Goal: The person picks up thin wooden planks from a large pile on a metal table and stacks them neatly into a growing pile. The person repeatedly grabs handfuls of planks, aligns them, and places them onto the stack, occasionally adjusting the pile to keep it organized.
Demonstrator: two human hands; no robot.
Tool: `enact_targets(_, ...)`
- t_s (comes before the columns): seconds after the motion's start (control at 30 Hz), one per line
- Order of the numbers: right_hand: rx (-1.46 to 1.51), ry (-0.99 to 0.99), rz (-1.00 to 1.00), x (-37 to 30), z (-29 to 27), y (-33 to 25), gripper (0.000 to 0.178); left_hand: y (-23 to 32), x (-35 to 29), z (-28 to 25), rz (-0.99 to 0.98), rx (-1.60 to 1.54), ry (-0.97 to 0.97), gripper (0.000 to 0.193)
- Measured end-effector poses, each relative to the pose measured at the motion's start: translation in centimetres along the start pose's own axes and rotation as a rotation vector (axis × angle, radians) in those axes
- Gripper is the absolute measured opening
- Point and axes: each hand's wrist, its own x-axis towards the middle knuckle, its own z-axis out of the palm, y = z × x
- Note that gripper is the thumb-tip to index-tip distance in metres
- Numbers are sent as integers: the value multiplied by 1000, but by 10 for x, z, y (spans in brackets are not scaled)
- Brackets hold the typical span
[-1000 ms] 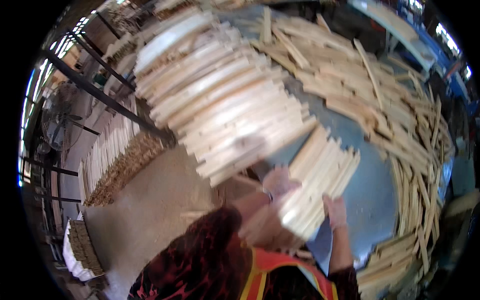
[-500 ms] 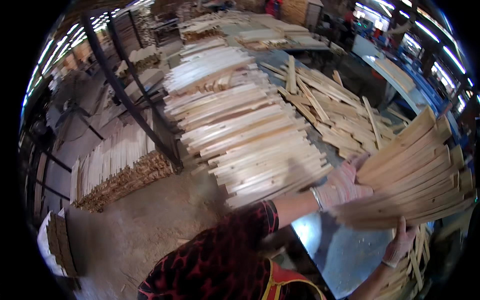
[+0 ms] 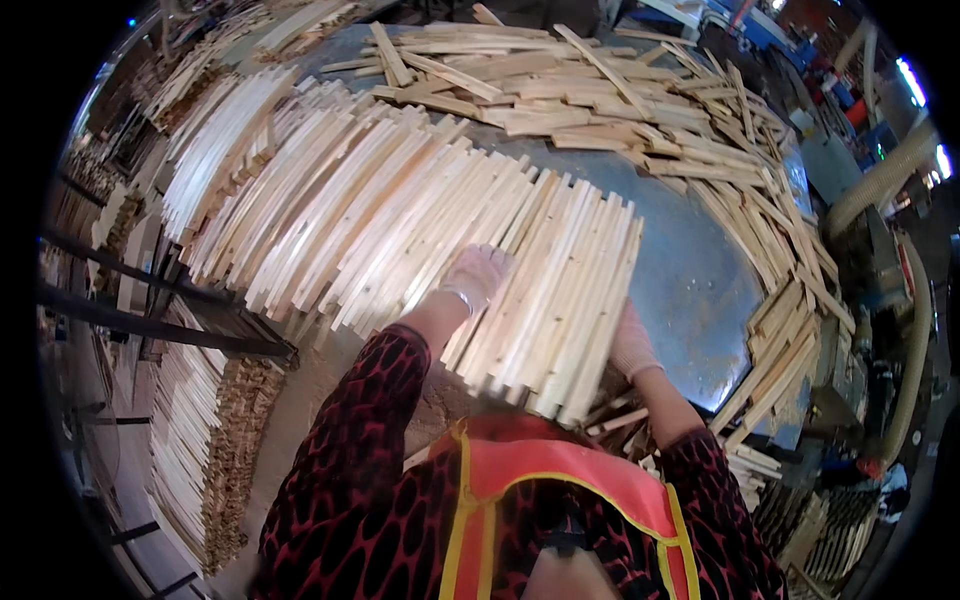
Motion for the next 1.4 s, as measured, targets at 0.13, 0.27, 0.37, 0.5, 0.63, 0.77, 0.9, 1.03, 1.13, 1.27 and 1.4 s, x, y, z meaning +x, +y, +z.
enact_targets(0.13, -748, -37, -106, 20, 11, 48, 58, -8, 4, 1, 11, -75, 10, 46)
enact_targets(0.27, 192, 26, 47, 17, -12, 56, 70, -20, -68, 40, -149, -487, 690, 56)
enact_targets(0.37, 622, 11, 137, 8, 2, 24, 75, -21, -149, 55, -970, -715, 446, 62)
enact_targets(0.5, 855, -67, 170, 0, 3, 23, 75, -34, -210, 160, -1430, -627, 1050, 58)
enact_targets(0.63, 1057, -190, 246, 5, -9, 71, 86, -7, -188, 128, -1717, -2129, 986, 41)
enact_targets(0.77, 671, -407, 334, -20, -4, 48, 84, 48, -191, 129, -1649, -2331, 917, 37)
enact_targets(0.9, 754, -541, 552, -46, 34, 41, 60, 92, -182, 118, -1694, -2322, 772, 41)
enact_targets(1.03, 1027, -487, 570, -42, 65, 57, 47, 93, -176, 109, -1759, -2155, 769, 48)
enact_targets(1.13, 992, -520, 651, -33, 34, 32, 41, 60, -186, 127, -1927, -1986, 910, 52)
enact_targets(1.27, 754, -598, 629, -13, -6, 49, 36, 37, -168, 127, -1487, -2257, 948, 58)
enact_targets(1.4, 600, -363, 516, 30, -41, 38, 77, 71, -132, 110, -1629, -2297, 1056, 45)
